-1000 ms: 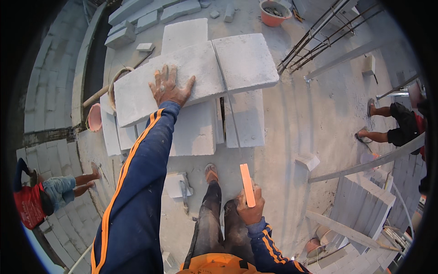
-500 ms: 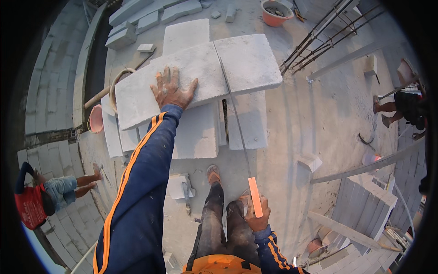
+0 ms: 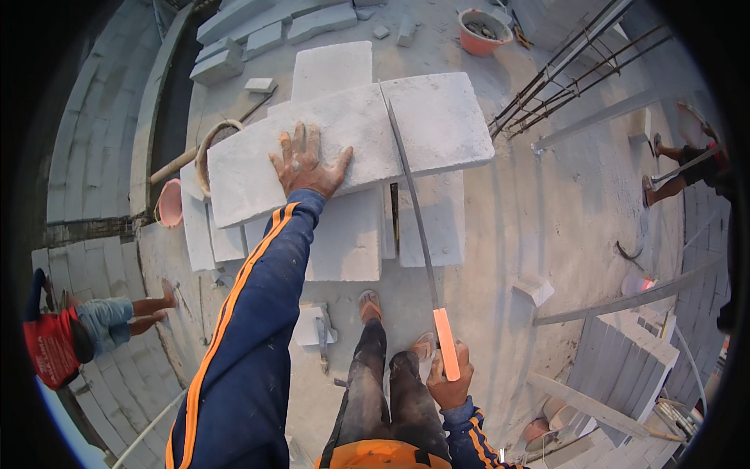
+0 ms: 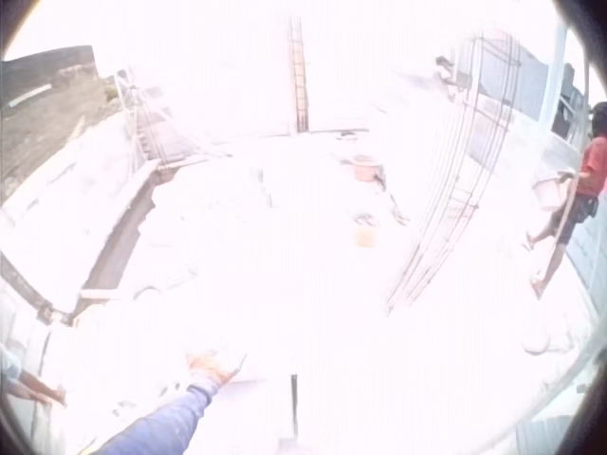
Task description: The person cuts a white aerated concrete block with a hand saw, carries it to a wall, applies mortar with a trowel, and places the block into the wall, tapping it into position.
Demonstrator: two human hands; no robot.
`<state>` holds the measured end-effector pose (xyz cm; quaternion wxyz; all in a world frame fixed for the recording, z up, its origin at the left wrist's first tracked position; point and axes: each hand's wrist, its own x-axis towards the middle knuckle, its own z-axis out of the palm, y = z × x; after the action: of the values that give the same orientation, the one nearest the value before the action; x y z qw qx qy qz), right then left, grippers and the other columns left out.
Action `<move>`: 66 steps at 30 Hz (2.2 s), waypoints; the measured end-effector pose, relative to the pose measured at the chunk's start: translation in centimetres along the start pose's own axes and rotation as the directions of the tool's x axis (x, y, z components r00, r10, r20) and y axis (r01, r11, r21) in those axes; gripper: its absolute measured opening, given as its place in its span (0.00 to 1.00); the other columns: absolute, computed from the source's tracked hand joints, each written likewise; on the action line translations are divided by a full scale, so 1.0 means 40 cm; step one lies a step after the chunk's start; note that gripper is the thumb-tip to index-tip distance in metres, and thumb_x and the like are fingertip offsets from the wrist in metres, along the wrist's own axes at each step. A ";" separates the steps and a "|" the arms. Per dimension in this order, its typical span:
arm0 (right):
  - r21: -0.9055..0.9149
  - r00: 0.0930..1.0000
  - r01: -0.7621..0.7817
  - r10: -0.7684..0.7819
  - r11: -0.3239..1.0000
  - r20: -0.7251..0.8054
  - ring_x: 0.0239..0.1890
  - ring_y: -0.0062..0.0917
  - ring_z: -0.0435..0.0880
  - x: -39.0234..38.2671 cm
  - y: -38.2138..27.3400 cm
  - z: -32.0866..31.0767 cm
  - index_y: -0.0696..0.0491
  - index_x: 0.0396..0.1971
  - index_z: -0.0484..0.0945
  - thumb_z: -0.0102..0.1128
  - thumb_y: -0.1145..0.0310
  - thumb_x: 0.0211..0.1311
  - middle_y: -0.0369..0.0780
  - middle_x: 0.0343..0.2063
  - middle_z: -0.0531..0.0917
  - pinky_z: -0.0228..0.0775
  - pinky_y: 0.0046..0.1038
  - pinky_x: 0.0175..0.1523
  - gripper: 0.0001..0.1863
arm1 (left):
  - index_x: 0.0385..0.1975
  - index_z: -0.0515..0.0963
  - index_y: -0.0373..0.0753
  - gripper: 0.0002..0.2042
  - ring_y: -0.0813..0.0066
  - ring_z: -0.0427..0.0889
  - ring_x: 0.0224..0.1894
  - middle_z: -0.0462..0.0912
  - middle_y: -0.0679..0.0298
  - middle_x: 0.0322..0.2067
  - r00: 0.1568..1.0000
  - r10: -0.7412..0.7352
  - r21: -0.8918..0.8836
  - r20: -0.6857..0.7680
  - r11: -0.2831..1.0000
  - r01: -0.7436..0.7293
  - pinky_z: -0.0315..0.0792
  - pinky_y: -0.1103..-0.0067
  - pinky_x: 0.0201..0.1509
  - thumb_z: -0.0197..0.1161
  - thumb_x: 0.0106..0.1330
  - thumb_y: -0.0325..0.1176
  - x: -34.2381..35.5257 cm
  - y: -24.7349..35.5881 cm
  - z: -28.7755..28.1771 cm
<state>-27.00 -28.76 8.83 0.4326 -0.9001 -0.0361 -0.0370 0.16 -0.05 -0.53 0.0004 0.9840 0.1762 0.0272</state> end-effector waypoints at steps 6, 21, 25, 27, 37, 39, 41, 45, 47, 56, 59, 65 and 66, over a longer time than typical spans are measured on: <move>0.104 0.945 -0.317 0.305 0.943 0.120 0.37 0.49 0.89 0.358 0.030 0.152 0.61 0.47 0.73 0.61 0.75 0.63 0.55 0.38 0.85 0.82 0.39 0.39 0.14 | 0.72 0.64 0.55 0.44 0.56 0.50 0.78 0.58 0.65 0.75 1.000 0.011 -0.006 -0.014 1.000 -0.011 0.46 0.46 0.77 0.55 0.58 0.73 -0.015 0.005 -0.016; 0.144 0.962 -0.272 0.263 0.951 0.078 0.32 0.51 0.87 0.326 0.003 0.105 0.60 0.50 0.72 0.62 0.72 0.63 0.54 0.29 0.85 0.79 0.42 0.36 0.18 | 0.72 0.64 0.57 0.42 0.59 0.50 0.78 0.57 0.66 0.76 1.000 -0.023 0.045 0.008 0.999 0.023 0.47 0.49 0.78 0.53 0.60 0.73 -0.006 0.015 -0.027; 0.147 0.962 -0.272 0.265 0.951 0.069 0.40 0.49 0.88 0.006 -0.031 -0.015 0.63 0.53 0.70 0.60 0.78 0.61 0.56 0.40 0.85 0.82 0.39 0.42 0.20 | 0.71 0.65 0.56 0.42 0.57 0.51 0.77 0.59 0.66 0.74 1.000 0.008 0.023 -0.017 1.000 -0.008 0.46 0.46 0.78 0.54 0.60 0.73 -0.004 0.004 -0.005; 0.059 0.984 -0.178 0.179 0.982 -0.022 0.41 0.49 0.88 -0.070 -0.037 -0.048 0.64 0.52 0.70 0.60 0.78 0.61 0.57 0.42 0.84 0.83 0.39 0.43 0.20 | 0.71 0.65 0.55 0.42 0.57 0.51 0.77 0.59 0.66 0.74 0.997 0.022 0.020 -0.070 1.000 -0.020 0.46 0.47 0.78 0.54 0.60 0.73 -0.007 0.002 -0.001; 0.187 0.964 -0.266 0.261 0.946 0.055 0.37 0.49 0.88 0.154 0.002 0.050 0.62 0.50 0.71 0.61 0.74 0.63 0.56 0.37 0.86 0.82 0.40 0.39 0.17 | 0.72 0.63 0.58 0.43 0.58 0.50 0.78 0.57 0.68 0.75 0.999 -0.009 0.017 0.032 1.000 0.009 0.45 0.49 0.79 0.53 0.59 0.74 -0.002 0.010 -0.013; 0.119 0.987 -0.158 0.158 0.980 0.014 0.39 0.49 0.88 -0.024 -0.014 -0.030 0.62 0.52 0.70 0.59 0.78 0.62 0.57 0.44 0.84 0.82 0.38 0.40 0.19 | 0.72 0.63 0.58 0.43 0.59 0.50 0.78 0.57 0.69 0.75 1.000 -0.020 0.031 0.021 0.999 0.019 0.45 0.49 0.79 0.52 0.59 0.74 0.001 0.005 -0.005; 0.094 0.977 -0.211 0.207 0.973 0.052 0.39 0.49 0.88 -0.099 -0.024 -0.070 0.62 0.53 0.69 0.58 0.80 0.60 0.57 0.45 0.83 0.82 0.38 0.41 0.20 | 0.73 0.63 0.58 0.43 0.59 0.50 0.78 0.57 0.69 0.75 1.000 -0.012 0.035 -0.019 0.999 0.012 0.45 0.48 0.79 0.52 0.59 0.74 0.001 0.005 -0.001; 0.199 0.946 -0.322 0.307 0.925 0.105 0.36 0.49 0.88 0.121 0.019 0.043 0.62 0.53 0.71 0.60 0.75 0.63 0.56 0.38 0.85 0.81 0.38 0.39 0.19 | 0.72 0.64 0.57 0.42 0.58 0.50 0.78 0.58 0.67 0.75 1.000 -0.010 0.042 0.005 0.999 0.009 0.46 0.46 0.78 0.54 0.59 0.73 0.003 0.010 -0.009; 0.180 0.966 -0.257 0.248 0.950 0.069 0.35 0.52 0.87 0.268 0.060 0.126 0.60 0.53 0.72 0.61 0.71 0.63 0.55 0.36 0.85 0.80 0.41 0.39 0.20 | 0.72 0.65 0.57 0.41 0.59 0.51 0.78 0.58 0.67 0.75 1.000 -0.012 0.017 0.006 1.000 0.012 0.46 0.48 0.78 0.54 0.60 0.73 0.002 0.014 -0.021; 0.040 0.990 -0.134 0.132 0.990 0.053 0.39 0.47 0.89 -0.149 0.124 0.022 0.63 0.53 0.70 0.60 0.78 0.60 0.55 0.46 0.84 0.83 0.38 0.41 0.21 | 0.71 0.65 0.57 0.43 0.58 0.50 0.78 0.58 0.66 0.75 1.000 -0.009 0.012 -0.005 1.000 0.010 0.47 0.47 0.78 0.55 0.58 0.74 0.012 0.006 -0.004; 0.152 0.993 -0.116 0.120 0.982 -0.017 0.38 0.47 0.89 0.061 0.147 0.110 0.62 0.54 0.71 0.60 0.75 0.63 0.54 0.40 0.85 0.82 0.36 0.39 0.20 | 0.71 0.65 0.58 0.43 0.57 0.51 0.78 0.58 0.66 0.75 1.000 -0.005 0.002 -0.022 1.000 0.005 0.46 0.47 0.78 0.54 0.58 0.74 0.005 0.009 -0.005; 0.167 0.981 -0.182 0.192 0.969 -0.041 0.38 0.48 0.88 0.120 0.181 0.192 0.60 0.53 0.73 0.61 0.76 0.60 0.54 0.39 0.85 0.82 0.39 0.39 0.20 | 0.71 0.65 0.58 0.43 0.57 0.52 0.78 0.59 0.67 0.75 0.998 -0.041 0.025 0.040 0.999 0.040 0.46 0.47 0.78 0.53 0.58 0.75 -0.025 0.020 -0.023; 0.162 0.985 -0.133 0.149 0.978 -0.091 0.39 0.48 0.88 0.062 0.193 0.173 0.60 0.53 0.73 0.61 0.76 0.59 0.53 0.42 0.85 0.82 0.39 0.40 0.21 | 0.71 0.65 0.59 0.43 0.58 0.52 0.78 0.59 0.67 0.75 0.999 -0.022 -0.009 -0.034 1.000 0.021 0.46 0.47 0.78 0.53 0.58 0.75 -0.005 0.022 -0.022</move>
<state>-23.55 -28.08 -1.22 0.5041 -0.8610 0.0473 -0.0494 0.22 -0.96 0.35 0.0021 0.9814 0.1865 0.0447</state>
